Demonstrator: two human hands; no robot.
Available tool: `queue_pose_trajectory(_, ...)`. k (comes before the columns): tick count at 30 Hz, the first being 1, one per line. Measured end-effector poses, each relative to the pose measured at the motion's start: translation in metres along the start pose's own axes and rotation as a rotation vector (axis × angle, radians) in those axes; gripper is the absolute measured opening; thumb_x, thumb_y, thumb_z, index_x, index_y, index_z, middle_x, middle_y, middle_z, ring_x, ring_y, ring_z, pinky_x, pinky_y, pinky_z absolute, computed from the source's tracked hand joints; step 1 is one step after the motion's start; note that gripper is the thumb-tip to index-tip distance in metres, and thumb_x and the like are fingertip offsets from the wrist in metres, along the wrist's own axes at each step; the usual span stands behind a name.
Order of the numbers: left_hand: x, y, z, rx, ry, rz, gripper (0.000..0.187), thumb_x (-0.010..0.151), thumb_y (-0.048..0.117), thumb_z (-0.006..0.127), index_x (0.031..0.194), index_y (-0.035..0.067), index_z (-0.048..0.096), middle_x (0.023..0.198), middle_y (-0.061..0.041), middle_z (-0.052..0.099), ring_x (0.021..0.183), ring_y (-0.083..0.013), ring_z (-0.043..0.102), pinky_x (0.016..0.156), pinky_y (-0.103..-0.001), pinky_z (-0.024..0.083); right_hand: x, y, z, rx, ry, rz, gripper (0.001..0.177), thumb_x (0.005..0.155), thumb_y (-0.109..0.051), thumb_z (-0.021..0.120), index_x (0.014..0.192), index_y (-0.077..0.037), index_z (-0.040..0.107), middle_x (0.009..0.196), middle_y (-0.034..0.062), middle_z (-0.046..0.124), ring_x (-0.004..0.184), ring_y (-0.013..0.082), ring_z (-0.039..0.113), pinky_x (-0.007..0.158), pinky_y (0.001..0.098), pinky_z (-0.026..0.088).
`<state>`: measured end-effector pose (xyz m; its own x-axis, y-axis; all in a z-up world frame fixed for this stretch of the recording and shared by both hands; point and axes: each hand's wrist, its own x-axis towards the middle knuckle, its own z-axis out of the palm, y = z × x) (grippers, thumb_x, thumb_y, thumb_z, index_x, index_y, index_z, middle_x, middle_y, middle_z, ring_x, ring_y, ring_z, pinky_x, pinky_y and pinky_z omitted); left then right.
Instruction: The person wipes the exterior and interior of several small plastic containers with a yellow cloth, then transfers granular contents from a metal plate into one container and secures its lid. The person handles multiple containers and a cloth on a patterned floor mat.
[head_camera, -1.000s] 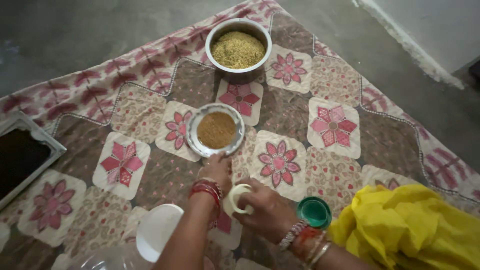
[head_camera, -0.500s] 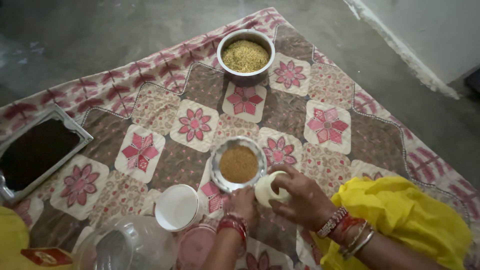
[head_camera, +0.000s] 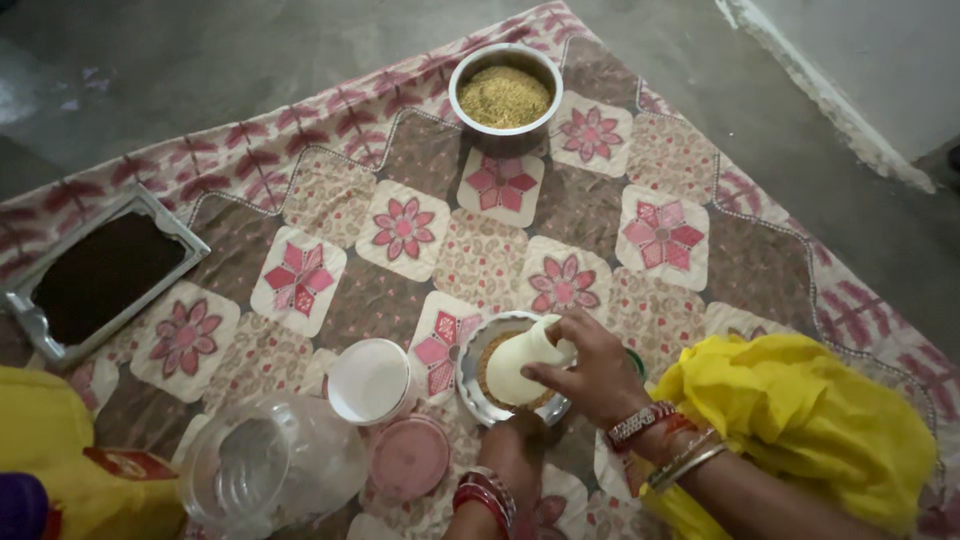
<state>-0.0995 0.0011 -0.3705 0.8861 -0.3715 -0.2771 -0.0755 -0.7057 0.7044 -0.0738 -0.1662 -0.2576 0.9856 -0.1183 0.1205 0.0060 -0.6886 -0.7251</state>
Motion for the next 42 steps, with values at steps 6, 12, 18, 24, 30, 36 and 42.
queue_pose_trajectory(6, -0.003, 0.017, -0.048, 0.085, 0.428, -0.144, 0.067, 0.068, 0.022, 0.078, 0.128, 0.012, 0.049, 0.129, -0.014, 0.060, 0.115, -0.0377, 0.061, 0.092, -0.050, 0.050, 0.002, 0.005, 0.018, 0.277, -0.017, 0.315, 0.058, 0.071, -0.037, 0.087, 0.113, -0.003, 0.070, 0.105, 0.0081, 0.075, 0.084, 0.0183, 0.075, 0.071, 0.0333, 0.062)
queue_pose_trajectory(12, 0.010, 0.052, -0.090, 0.104, 0.447, 0.237, 0.094, 0.058, 0.024, 0.092, 0.141, 0.016, 0.049, 0.132, -0.013, 0.058, 0.125, -0.0397, 0.054, 0.099, -0.059, 0.044, 0.007, 0.014, 0.042, 0.521, -0.136, 0.397, 0.049, 0.076, -0.029, 0.085, 0.113, 0.000, 0.071, 0.100, 0.0085, 0.078, 0.082, 0.0153, 0.076, 0.068, 0.0297, 0.064)
queue_pose_trajectory(18, 0.026, 0.028, -0.099, -0.018, 0.291, 0.021, 0.078, 0.061, 0.024, 0.091, 0.130, 0.020, 0.055, 0.126, -0.009, 0.059, 0.119, -0.0345, 0.057, 0.101, -0.048, 0.048, 0.010, 0.061, 0.061, 0.774, -0.056, 0.508, 0.039, 0.094, -0.030, 0.071, 0.116, 0.002, 0.069, 0.101, 0.0058, 0.075, 0.082, 0.0131, 0.072, 0.069, 0.0275, 0.061)
queue_pose_trajectory(24, 0.023, 0.014, -0.098, 0.008, 0.356, -0.003, 0.077, 0.059, 0.019, 0.091, 0.129, 0.021, 0.058, 0.124, -0.008, 0.061, 0.120, -0.0328, 0.057, 0.098, -0.051, 0.045, -0.015, 0.085, 0.060, 0.301, -0.001, 0.591, 0.023, 0.087, -0.015, 0.073, 0.106, -0.004, 0.078, 0.092, 0.0073, 0.081, 0.080, 0.0143, 0.078, 0.075, 0.0276, 0.062)
queue_pose_trajectory(30, 0.030, 0.006, -0.086, -0.147, 0.399, 0.190, 0.072, 0.058, 0.009, 0.082, 0.126, 0.018, 0.059, 0.125, -0.009, 0.065, 0.120, -0.0333, 0.060, 0.102, -0.046, 0.049, -0.013, 0.070, 0.079, -0.142, 0.000, 0.338, 0.034, 0.074, -0.014, 0.083, 0.107, -0.010, 0.077, 0.098, 0.0117, 0.077, 0.086, 0.0239, 0.076, 0.081, 0.0347, 0.060)
queue_pose_trajectory(36, 0.040, -0.007, -0.076, -0.070, 0.496, 0.284, 0.063, 0.063, 0.007, 0.082, 0.122, 0.014, 0.059, 0.122, -0.011, 0.065, 0.118, -0.0358, 0.060, 0.099, -0.048, 0.047, -0.002, 0.045, 0.089, -0.402, -0.057, 0.075, 0.066, 0.061, -0.019, 0.093, 0.121, -0.009, 0.065, 0.129, 0.0159, 0.061, 0.113, 0.0382, 0.061, 0.097, 0.0467, 0.052)
queue_pose_trajectory(42, 0.039, -0.011, -0.078, -0.133, 0.482, 0.307, 0.067, 0.058, 0.011, 0.086, 0.118, 0.010, 0.057, 0.116, -0.013, 0.064, 0.113, -0.0365, 0.060, 0.097, -0.047, 0.048, 0.006, 0.016, 0.097, -0.393, -0.205, 0.097, 0.084, 0.062, -0.026, 0.092, 0.139, -0.021, 0.059, 0.143, 0.0145, 0.050, 0.121, 0.0396, 0.051, 0.099, 0.0530, 0.047)
